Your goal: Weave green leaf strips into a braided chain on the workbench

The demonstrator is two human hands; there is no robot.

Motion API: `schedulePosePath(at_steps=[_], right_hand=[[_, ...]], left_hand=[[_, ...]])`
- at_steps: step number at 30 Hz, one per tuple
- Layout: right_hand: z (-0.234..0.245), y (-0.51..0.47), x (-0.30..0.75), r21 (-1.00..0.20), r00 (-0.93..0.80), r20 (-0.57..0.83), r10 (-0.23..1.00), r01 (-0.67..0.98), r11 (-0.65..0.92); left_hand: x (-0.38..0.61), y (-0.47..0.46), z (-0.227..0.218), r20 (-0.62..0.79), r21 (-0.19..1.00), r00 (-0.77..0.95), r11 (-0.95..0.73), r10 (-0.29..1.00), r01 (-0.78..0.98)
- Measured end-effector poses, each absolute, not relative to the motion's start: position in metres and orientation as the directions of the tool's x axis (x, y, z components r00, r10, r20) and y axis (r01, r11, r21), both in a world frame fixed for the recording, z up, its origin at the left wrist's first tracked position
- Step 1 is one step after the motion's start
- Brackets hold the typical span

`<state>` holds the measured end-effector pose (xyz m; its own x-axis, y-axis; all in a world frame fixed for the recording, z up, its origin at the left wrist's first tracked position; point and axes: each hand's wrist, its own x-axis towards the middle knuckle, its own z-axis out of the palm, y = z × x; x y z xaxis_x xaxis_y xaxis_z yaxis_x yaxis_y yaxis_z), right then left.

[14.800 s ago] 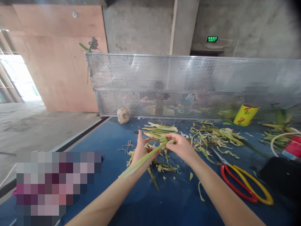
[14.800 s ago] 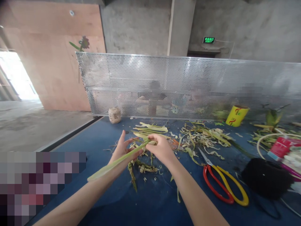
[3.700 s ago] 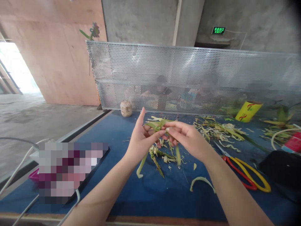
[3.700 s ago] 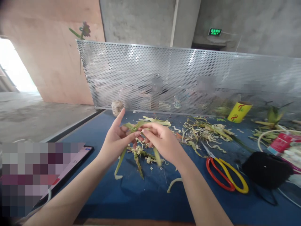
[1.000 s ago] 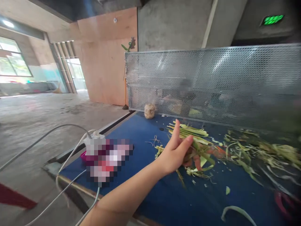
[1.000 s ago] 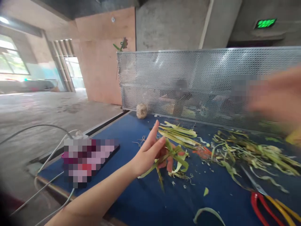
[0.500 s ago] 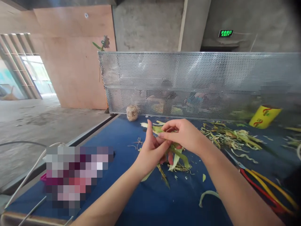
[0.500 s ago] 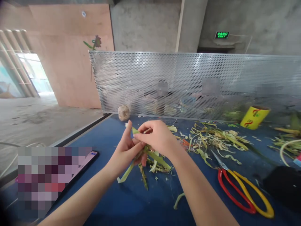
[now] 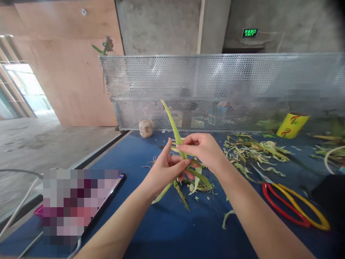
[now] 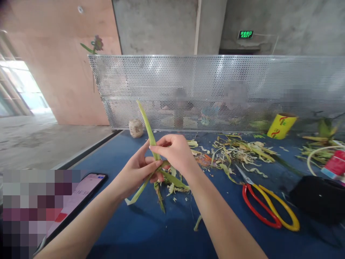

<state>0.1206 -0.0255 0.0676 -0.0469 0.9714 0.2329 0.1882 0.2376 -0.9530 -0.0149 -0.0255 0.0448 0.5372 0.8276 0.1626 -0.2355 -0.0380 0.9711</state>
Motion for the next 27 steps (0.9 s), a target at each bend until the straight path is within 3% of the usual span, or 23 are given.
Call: schedulePosePath(at_steps=[6,12,22,25,27], right_hand=[[0.062,-0.024,0.140,-0.862,-0.332,0.254,0.908,0.348,0.368],[0.056,-0.034,0.152,-0.820,-0.318,0.245,0.916,0.436,0.370],[0.051,-0.036,0.160,-0.690,-0.300,0.409,0.862,0.516,0.507],[0.046,-0.034,0.163,-0.498,-0.225,0.566,0.793,0.674,0.546],[0.044,-0.035,0.165,-0.313,-0.172,0.726,0.666,0.780,0.542]], left_hand=[[-0.015,-0.022,0.045,0.231,0.952,0.475,-0.097,0.849,-0.289],[-0.015,-0.018,0.041,0.159,0.984,0.461,-0.104,0.873,-0.141],[-0.012,-0.018,0.039,0.082,0.996,0.613,-0.077,0.786,-0.034],[-0.013,-0.017,0.039,0.129,0.991,0.571,-0.083,0.811,-0.106],[-0.014,-0.015,0.039,0.151,0.982,0.531,-0.065,0.834,-0.177]])
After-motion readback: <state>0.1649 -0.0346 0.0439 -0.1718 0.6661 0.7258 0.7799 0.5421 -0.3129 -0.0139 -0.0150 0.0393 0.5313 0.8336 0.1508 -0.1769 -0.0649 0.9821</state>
